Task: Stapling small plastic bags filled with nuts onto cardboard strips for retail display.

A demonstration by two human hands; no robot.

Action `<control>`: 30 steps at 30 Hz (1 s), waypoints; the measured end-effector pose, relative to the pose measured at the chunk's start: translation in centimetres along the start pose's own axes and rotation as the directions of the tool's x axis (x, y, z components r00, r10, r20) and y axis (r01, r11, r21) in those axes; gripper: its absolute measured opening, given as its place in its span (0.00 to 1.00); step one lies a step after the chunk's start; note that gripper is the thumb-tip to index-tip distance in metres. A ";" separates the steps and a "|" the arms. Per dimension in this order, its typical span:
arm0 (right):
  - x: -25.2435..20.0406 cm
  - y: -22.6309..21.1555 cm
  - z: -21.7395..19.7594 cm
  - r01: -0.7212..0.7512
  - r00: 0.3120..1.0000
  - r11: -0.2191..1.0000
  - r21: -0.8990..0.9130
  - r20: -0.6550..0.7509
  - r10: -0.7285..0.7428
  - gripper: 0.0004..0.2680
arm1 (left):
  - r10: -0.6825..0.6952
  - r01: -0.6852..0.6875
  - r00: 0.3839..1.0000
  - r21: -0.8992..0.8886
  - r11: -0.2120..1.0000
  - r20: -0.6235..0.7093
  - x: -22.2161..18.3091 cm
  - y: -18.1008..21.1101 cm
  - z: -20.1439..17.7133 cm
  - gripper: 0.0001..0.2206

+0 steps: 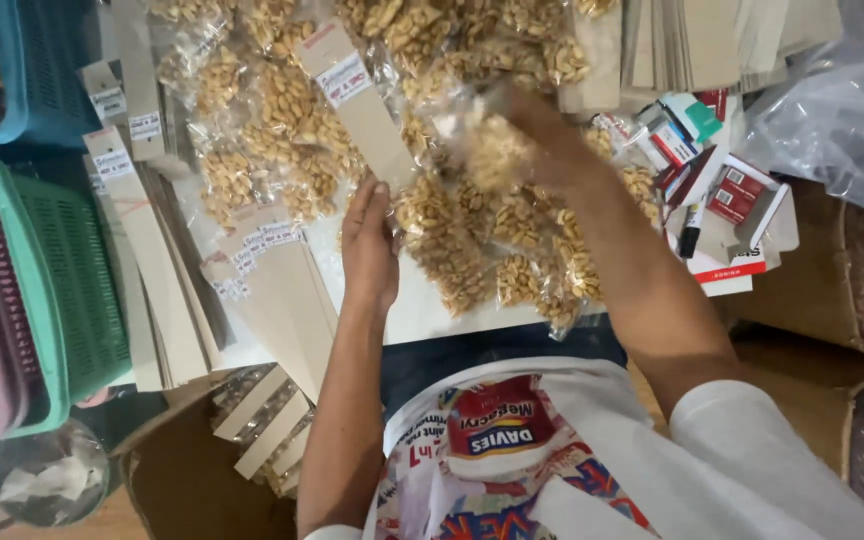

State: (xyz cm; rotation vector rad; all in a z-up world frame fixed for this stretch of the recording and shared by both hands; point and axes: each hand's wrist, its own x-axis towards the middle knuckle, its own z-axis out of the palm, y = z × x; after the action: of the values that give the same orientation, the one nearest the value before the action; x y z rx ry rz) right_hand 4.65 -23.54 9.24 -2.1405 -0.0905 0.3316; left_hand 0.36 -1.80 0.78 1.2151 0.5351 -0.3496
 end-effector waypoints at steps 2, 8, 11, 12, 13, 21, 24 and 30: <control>0.8 1.2 2.6 -0.076 0.994 0.984 0.162 0.085 0.063 0.09 | 0.026 -0.015 0.996 -0.118 0.993 0.091 -0.8 0.7 0.4 0.19; 1.3 1.1 5.3 -0.051 0.998 0.995 0.080 -0.023 0.053 0.04 | 0.281 -0.319 0.942 0.228 0.920 0.184 -2.0 1.6 0.6 0.17; 1.6 -0.5 6.0 0.046 0.983 0.975 0.216 -0.185 -0.005 0.10 | 0.463 -0.510 0.858 0.273 0.816 0.221 -2.4 1.9 1.0 0.21; 1.9 -0.9 6.8 0.041 0.981 0.974 0.224 -0.193 0.003 0.10 | 0.456 -0.508 0.859 0.279 0.815 0.231 -2.5 1.9 0.8 0.21; 2.2 -1.3 7.5 0.149 0.969 0.892 0.427 -0.241 -0.047 0.14 | 0.500 -0.564 0.824 0.302 0.769 0.267 -2.5 1.8 0.7 0.21; 2.9 -2.2 8.8 0.387 0.888 0.600 0.700 -0.458 -0.038 0.18 | 0.337 -0.507 0.854 0.489 0.710 0.397 -2.7 1.6 -0.4 0.22; 3.2 1.4 7.8 0.311 0.932 0.605 0.733 -0.359 -0.045 0.22 | 0.461 -0.601 0.800 0.510 0.616 0.385 -2.4 1.0 0.1 0.22; 3.2 8.9 1.6 -0.130 0.940 0.769 -0.626 -0.324 -0.105 0.13 | 0.332 -0.347 0.931 0.082 0.934 0.149 -0.6 0.8 -0.4 0.21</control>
State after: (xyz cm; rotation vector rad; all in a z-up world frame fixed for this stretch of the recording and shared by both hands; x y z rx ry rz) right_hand 6.69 -26.60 0.43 -2.8562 0.0198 -0.1012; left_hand 0.17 -1.20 1.66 1.3511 0.1843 -0.1628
